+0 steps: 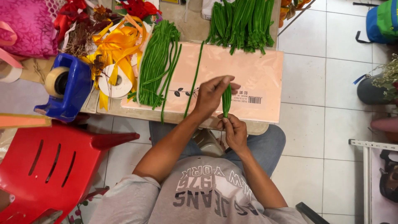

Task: Shaping green floral stems by hand to create decorative loops for floral arrangements.

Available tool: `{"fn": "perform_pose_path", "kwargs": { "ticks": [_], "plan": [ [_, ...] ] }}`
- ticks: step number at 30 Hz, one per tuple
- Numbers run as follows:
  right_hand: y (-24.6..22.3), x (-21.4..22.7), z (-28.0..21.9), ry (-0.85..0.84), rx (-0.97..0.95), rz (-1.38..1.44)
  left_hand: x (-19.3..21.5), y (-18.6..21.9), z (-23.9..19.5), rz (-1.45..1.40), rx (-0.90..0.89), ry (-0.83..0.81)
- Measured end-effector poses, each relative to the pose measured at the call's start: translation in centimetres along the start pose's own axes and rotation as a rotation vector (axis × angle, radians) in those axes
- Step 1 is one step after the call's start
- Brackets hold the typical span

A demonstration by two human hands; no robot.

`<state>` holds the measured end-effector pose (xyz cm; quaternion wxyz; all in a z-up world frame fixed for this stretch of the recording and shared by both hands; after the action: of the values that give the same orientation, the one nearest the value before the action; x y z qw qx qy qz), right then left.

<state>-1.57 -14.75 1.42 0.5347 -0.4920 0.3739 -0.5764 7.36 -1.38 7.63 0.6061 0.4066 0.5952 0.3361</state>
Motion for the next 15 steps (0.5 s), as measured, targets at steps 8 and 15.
{"fn": "perform_pose_path", "kwargs": {
  "ticks": [8, 15],
  "plan": [
    [0.0, 0.3, -0.3, 0.013, 0.032, 0.052, -0.2, 0.5, 0.7, 0.028, -0.028, 0.035],
    [-1.0, 1.0, 0.7, 0.039, 0.092, 0.072, -1.3, 1.5, -2.5, 0.08, 0.143, -0.074]
  ]
}}
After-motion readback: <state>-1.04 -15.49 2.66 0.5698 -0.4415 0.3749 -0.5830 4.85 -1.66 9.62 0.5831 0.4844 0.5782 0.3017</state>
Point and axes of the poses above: each hand's wrist, its own z-axis towards the middle knuckle, its own x-axis out of the back of the hand, y = z × x, the point moved 2 cm from there along z, towards the middle knuckle, and after that the axes turned 3 degrees about x, right-handed, at the moved point
